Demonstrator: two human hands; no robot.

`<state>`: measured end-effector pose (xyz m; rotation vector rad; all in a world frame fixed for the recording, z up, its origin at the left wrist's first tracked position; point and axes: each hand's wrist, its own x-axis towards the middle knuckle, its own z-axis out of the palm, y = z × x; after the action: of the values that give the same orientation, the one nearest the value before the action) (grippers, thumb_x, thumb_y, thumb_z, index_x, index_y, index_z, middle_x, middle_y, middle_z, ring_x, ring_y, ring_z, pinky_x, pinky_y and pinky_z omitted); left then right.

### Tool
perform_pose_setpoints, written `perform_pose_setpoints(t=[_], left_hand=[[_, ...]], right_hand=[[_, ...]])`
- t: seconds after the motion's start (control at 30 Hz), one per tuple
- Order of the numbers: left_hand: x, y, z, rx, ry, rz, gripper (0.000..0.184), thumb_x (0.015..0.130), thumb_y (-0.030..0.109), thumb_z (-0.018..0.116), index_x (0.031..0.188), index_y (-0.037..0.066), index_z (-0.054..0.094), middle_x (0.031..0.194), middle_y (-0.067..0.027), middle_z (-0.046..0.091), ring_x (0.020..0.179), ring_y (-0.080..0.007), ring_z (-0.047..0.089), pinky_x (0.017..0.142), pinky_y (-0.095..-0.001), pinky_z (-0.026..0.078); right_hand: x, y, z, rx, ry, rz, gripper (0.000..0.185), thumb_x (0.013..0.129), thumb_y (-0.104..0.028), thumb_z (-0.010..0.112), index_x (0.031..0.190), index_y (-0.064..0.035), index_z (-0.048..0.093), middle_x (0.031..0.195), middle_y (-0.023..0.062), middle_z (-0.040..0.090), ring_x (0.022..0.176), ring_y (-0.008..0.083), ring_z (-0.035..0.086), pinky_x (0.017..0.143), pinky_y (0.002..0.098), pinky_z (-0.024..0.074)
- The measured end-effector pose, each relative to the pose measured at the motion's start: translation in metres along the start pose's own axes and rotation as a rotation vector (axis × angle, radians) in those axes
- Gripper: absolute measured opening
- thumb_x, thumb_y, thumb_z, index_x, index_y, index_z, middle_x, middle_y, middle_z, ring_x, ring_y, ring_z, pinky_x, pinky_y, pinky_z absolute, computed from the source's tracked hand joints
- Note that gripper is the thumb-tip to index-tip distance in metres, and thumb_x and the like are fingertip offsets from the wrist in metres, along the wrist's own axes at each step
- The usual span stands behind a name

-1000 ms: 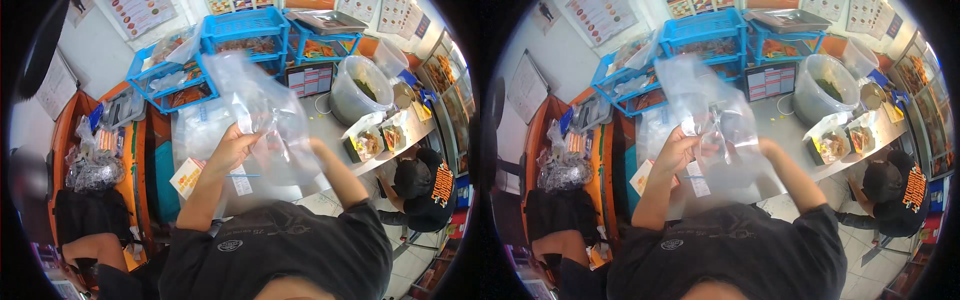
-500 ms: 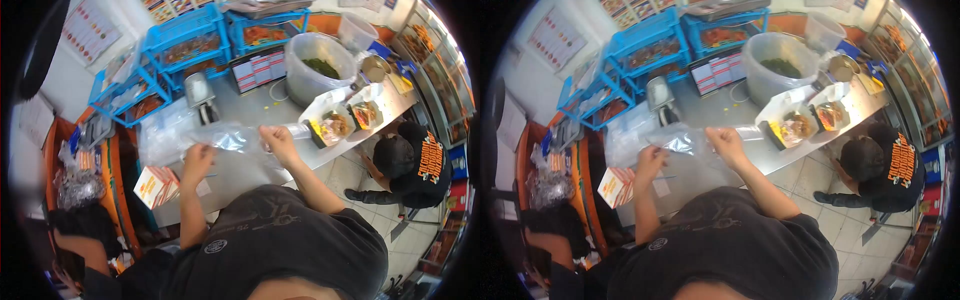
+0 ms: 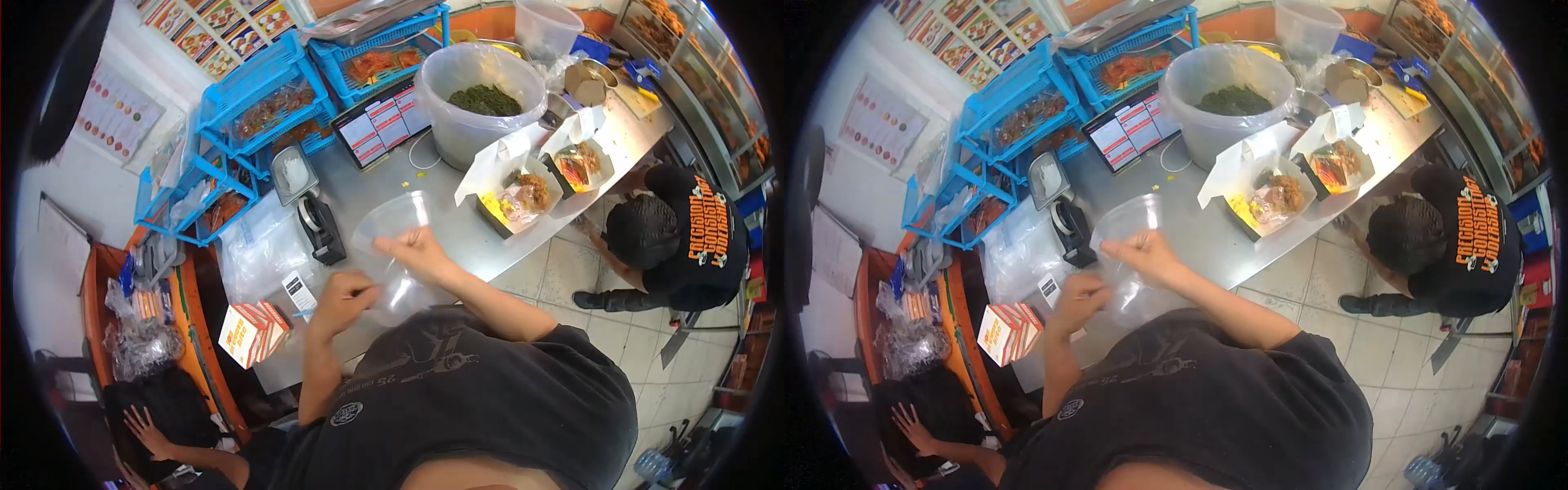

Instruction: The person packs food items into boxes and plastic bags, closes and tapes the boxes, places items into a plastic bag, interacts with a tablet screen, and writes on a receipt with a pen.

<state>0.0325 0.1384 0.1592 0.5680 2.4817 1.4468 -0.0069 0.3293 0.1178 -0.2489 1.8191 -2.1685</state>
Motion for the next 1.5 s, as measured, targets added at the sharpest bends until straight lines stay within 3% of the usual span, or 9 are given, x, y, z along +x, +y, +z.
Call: perform_pose_setpoints(t=[0.13,0.27,0.5,0.7,1.07,1.23,1.33,1.37,1.5], left_hand=[[-0.019,0.014,-0.036,-0.158,0.004,0.429,0.03,0.08,0.016,0.071,0.057,0.004,0.056,0.07,-0.0062,0.06,0.056,-0.0129,0.05,0.05,-0.0261,0.036],[-0.019,0.012,-0.028,-0.485,0.052,-0.129,0.026,0.076,0.019,0.075,0.065,0.005,0.057,0.08,-0.0058,0.064,0.065,-0.0103,0.055,0.057,-0.0227,0.042],[0.025,-0.01,0.032,-0.665,0.157,-0.089,0.037,0.082,0.004,0.069,0.056,0.01,0.043,0.057,0.0088,0.044,0.057,-0.0016,0.036,0.049,-0.0227,0.026],[-0.001,0.003,-0.034,-0.006,0.484,-0.017,0.043,0.073,-0.005,0.064,0.056,0.006,0.027,0.052,0.002,0.026,0.052,-0.0061,0.025,0.046,-0.0275,0.021],[-0.052,-0.031,-0.064,0.08,1.283,0.051,0.042,0.079,-0.002,0.066,0.059,0.01,0.03,0.058,0.0066,0.032,0.058,-0.0034,0.026,0.048,-0.0235,0.021],[-0.044,-0.041,-0.059,-1.215,0.859,-0.279,0.012,0.089,0.018,0.058,0.087,0.006,0.061,0.085,-0.0068,0.063,0.056,-0.0107,0.052,0.053,-0.023,0.041],[-0.072,-0.036,-0.033,-1.048,0.499,-0.172,0.024,0.091,0.022,0.049,0.09,0.004,0.065,0.089,-0.0126,0.066,0.064,-0.0154,0.059,0.056,-0.0275,0.047],[-0.09,-0.076,-0.021,-0.939,0.534,-0.076,0.023,0.09,0.018,0.047,0.089,0.002,0.063,0.09,-0.0127,0.066,0.069,-0.0167,0.061,0.058,-0.0292,0.049],[-0.07,-0.091,-0.04,-1.541,-0.015,0.404,0.033,0.092,0.025,0.042,0.09,0.001,0.065,0.079,-0.0123,0.065,0.072,-0.0226,0.062,0.068,-0.0331,0.049]], right_hand=[[0.01,-0.007,-0.026,-0.102,0.145,-0.094,0.041,0.088,-0.033,0.067,0.059,-0.0061,0.057,0.057,-0.0034,0.049,0.054,0.0035,0.042,0.048,0.0239,0.0326],[0.008,-0.002,-0.003,0.103,0.022,-0.103,0.031,0.085,-0.028,0.071,0.065,-0.0064,0.06,0.063,-0.0019,0.056,0.061,0.006,0.051,0.055,0.0238,0.0407],[0.006,-0.004,0.006,0.503,-0.116,0.348,0.042,0.076,-0.03,0.079,0.097,0.0035,0.066,0.092,0.0068,0.064,0.08,0.0124,0.061,0.066,0.0269,0.0483],[0.013,0.011,-0.06,-0.886,0.008,-0.141,0.022,0.077,-0.018,0.069,0.063,-0.0016,0.063,0.059,0.0196,0.057,0.056,0.0331,0.058,0.054,0.0415,0.0463],[0.0,-0.019,-0.118,-0.378,0.637,-0.469,0.014,0.089,-0.011,0.062,0.082,-0.0005,0.058,0.075,0.0035,0.059,0.066,0.0092,0.054,0.056,0.0238,0.0442],[0.003,-0.041,-0.099,0.639,0.15,0.075,0.038,0.095,-0.013,0.045,0.128,0.0051,0.044,0.106,0.0162,0.061,0.087,0.0165,0.063,0.072,0.0214,0.0552],[0.025,-0.038,-0.137,0.889,-0.546,0.025,0.041,0.095,-0.02,0.041,0.124,0.0095,0.045,0.097,0.0206,0.065,0.082,0.0184,0.065,0.068,0.0232,0.0563],[0.013,-0.065,-0.105,0.537,0.164,0.282,0.047,0.095,-0.026,0.04,0.11,0.016,0.054,0.086,0.0245,0.066,0.069,0.0194,0.066,0.054,0.0224,0.0538],[0.02,-0.041,-0.142,0.349,-0.759,0.307,0.058,0.095,-0.032,0.04,0.069,0.0135,0.065,0.055,0.0157,0.06,0.041,0.0197,0.055,0.038,0.0219,0.043]])
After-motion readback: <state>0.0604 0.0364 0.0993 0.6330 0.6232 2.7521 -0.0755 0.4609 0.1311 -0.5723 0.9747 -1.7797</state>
